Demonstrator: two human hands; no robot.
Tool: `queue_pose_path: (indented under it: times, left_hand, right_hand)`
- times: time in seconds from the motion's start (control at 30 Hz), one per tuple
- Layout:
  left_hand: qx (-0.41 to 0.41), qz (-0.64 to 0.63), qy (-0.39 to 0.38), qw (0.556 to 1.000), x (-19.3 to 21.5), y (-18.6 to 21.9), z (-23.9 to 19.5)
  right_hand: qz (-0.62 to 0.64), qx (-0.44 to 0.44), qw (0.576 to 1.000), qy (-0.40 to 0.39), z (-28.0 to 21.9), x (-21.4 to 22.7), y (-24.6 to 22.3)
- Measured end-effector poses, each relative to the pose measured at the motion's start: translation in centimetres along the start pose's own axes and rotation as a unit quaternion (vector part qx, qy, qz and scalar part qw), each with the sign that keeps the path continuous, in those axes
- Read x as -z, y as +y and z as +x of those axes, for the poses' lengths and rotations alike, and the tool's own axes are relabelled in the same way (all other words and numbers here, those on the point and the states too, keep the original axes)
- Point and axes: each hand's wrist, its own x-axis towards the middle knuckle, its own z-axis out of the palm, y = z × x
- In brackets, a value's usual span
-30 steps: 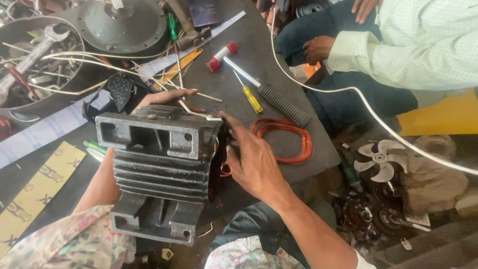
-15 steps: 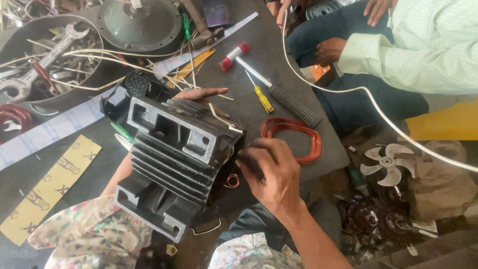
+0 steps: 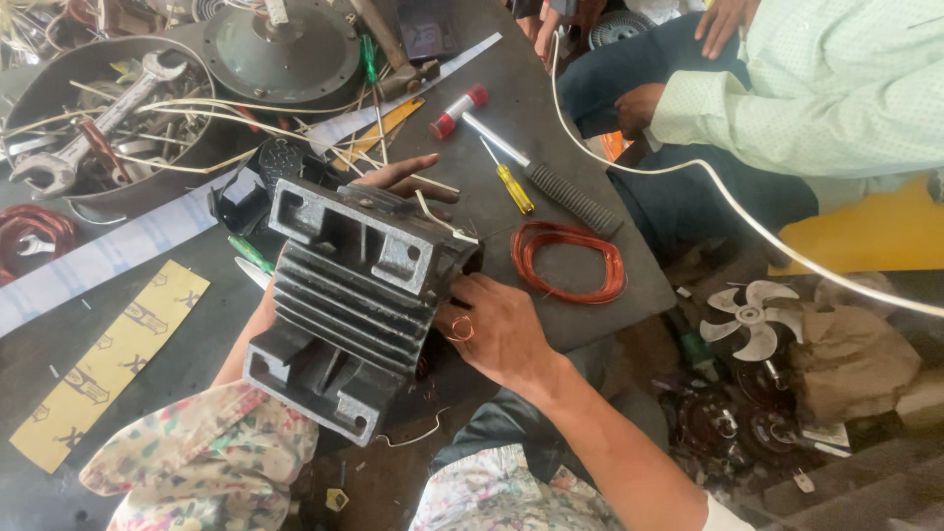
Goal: The person works on a metal electrical component, likely a motor or generator housing, by hand-winding copper wire into slots and using a rubber mallet to tap the windings into place. They also cut a strip of insulating tape with scissors and insert it into the component.
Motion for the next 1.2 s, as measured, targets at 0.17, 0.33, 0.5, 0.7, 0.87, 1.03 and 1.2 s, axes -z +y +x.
queue_pose_path:
  times: [0.17,0.33,0.5,0.7,0.87,1.03,1.2]
  left_hand:
    - [-0.012,-0.016,-0.001,1.000,0.6,-0.4,-0.7]
    - [-0.018,-0.043,-0.016,0.999,0.8,-0.8,-0.7]
    - [-0.022,-0.067,-0.036,0.997,1.6,-1.4,-0.2]
    - [0.001,-0.071,-0.069,0.995,3.3,-2.0,0.9]
    - [0.009,-0.049,-0.065,0.997,3.7,-2.1,1.5]
    - [0.003,-0.052,-0.056,0.997,3.0,-1.7,0.9]
    - [0.004,-0.046,-0.055,0.997,2.3,-1.1,0.8]
  right_hand:
    - [0.000,-0.091,0.994,0.066,-1.0,1.3,-0.8]
    - [-0.005,-0.080,0.996,0.042,-0.9,1.7,-1.5]
    - [-0.077,-0.046,0.996,-0.022,0.0,1.4,-1.9]
    - [-0.096,0.068,0.992,-0.046,0.8,2.5,-0.1]
    - [-0.112,0.148,0.980,-0.074,1.2,3.1,1.1]
    - [-0.084,0.189,0.977,-0.043,0.9,2.8,1.1]
    - [-0.055,0.142,0.988,-0.009,-0.1,1.8,0.7]
